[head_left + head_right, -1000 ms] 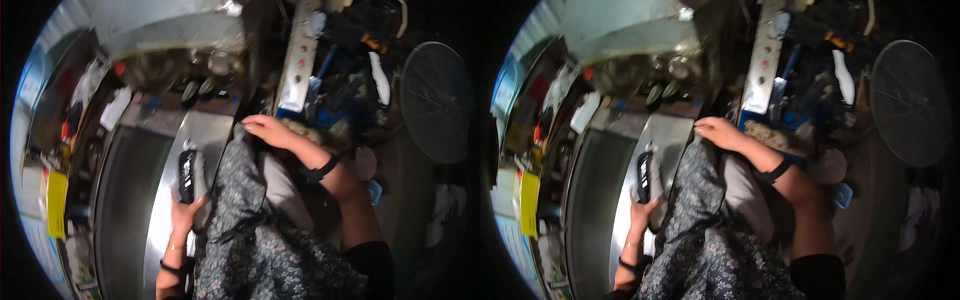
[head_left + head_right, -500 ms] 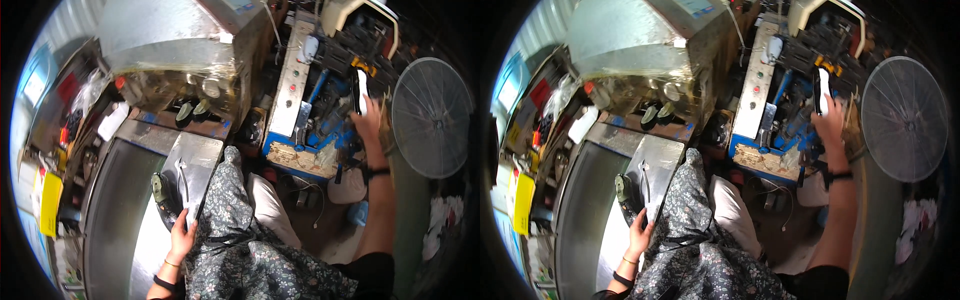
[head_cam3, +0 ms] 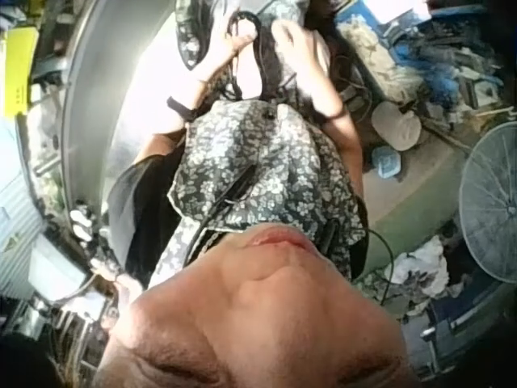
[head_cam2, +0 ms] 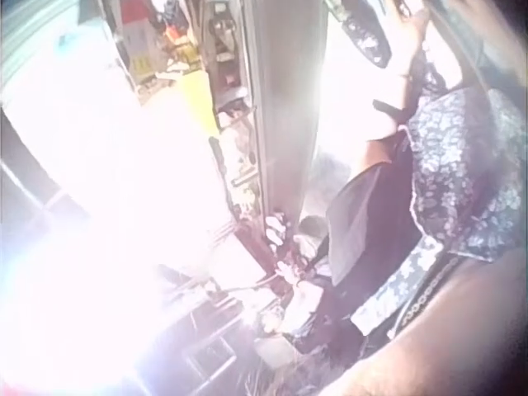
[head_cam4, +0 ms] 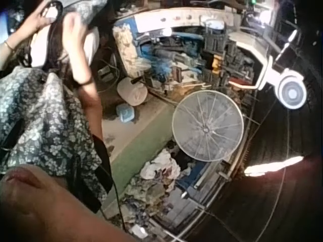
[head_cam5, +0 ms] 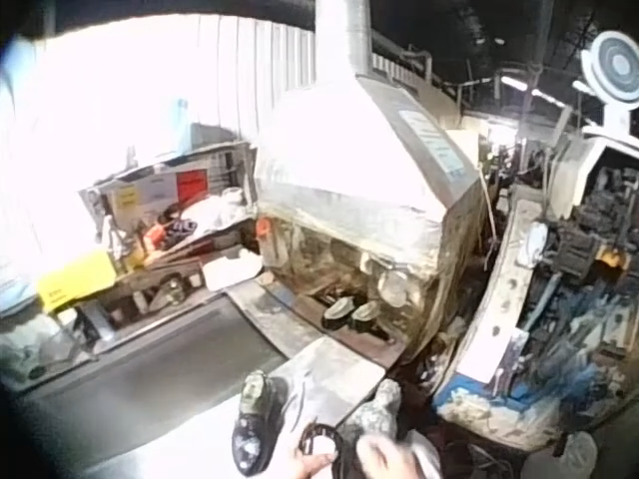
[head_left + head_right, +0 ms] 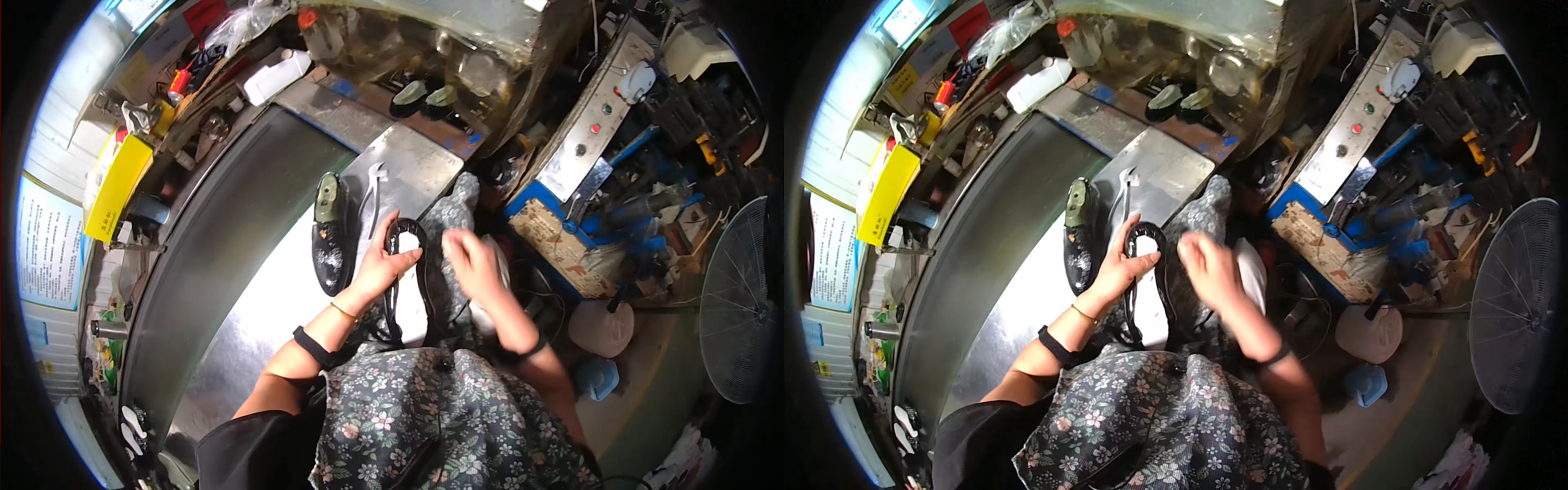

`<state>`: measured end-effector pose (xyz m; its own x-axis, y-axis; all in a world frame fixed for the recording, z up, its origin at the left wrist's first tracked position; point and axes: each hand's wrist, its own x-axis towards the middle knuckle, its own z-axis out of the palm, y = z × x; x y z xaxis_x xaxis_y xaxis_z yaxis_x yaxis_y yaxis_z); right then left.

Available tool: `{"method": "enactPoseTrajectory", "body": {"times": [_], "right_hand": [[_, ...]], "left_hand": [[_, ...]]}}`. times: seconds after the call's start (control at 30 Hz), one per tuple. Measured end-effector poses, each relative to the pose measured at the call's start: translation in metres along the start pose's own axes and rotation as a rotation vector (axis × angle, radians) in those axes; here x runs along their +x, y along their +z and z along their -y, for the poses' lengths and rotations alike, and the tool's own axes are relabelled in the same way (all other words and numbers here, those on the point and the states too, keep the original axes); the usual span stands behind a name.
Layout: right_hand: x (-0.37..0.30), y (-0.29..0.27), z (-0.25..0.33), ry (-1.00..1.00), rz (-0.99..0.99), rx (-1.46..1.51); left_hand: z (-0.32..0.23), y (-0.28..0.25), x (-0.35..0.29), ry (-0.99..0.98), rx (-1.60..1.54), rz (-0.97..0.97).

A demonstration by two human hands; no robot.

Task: Operator performs shoe lasting tasks by pulling uppers over shoe lasts and feeding them into a lasting machine.

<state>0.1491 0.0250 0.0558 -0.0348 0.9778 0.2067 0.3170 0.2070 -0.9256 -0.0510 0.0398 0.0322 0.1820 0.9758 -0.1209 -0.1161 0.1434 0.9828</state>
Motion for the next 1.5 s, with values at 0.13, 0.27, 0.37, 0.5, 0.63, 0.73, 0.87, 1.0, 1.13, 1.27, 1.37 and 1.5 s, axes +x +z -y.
{"method": "enactPoseTrajectory", "body": {"times": [0.13, 0.27, 0.37, 0.5, 0.63, 0.73, 0.87, 1.0, 1.13, 1.27, 1.37, 1.5], "right_hand": [[0.099, 0.08, -0.07, -0.002, 0.349, -0.174], [0.146, 0.155, -0.056, 0.192, 0.483, -0.577], [0.147, 0.178, -0.044, 0.164, 0.473, -0.791], [0.168, 0.156, -0.087, 0.011, 0.484, -1.014], [0.182, 0.067, -0.072, 0.507, 0.476, 0.206], [0.128, 0.0, 0.001, 0.541, 0.284, 0.623], [0.043, -0.055, 0.044, 0.434, 0.391, 0.017], [-0.04, -0.085, 0.034, 0.361, 0.442, 0.022], [-0.058, -0.088, 0.032, 0.471, 0.528, 0.039], [-0.048, -0.087, 0.017, 0.26, 0.507, -0.156], [-0.052, -0.076, 0.004, 0.165, 0.424, -0.28], [-0.056, -0.089, 0.024, 0.191, 0.397, -0.477]], "left_hand": [[-0.019, 0.001, -0.022, -0.069, -0.169, -0.048], [-0.011, -0.017, -0.03, 0.035, -0.087, -0.118], [-0.005, -0.027, -0.035, 0.06, -0.079, -0.145], [-0.005, -0.025, -0.02, 0.046, 0.075, -0.035], [-0.018, -0.025, 0.003, 0.002, 0.011, 0.077], [-0.022, -0.017, 0.024, -0.106, -0.134, 0.321], [0.001, 0.013, 0.032, -0.088, -0.089, 0.385], [-0.007, 0.027, 0.031, -0.152, -0.063, 0.474], [-0.008, 0.032, 0.028, -0.188, -0.06, 0.531], [-0.001, 0.041, 0.027, -0.041, 0.209, 0.492], [0.006, 0.04, 0.03, -0.114, 0.101, 0.53], [0.003, 0.04, 0.028, 0.063, 0.257, 0.574]]}}
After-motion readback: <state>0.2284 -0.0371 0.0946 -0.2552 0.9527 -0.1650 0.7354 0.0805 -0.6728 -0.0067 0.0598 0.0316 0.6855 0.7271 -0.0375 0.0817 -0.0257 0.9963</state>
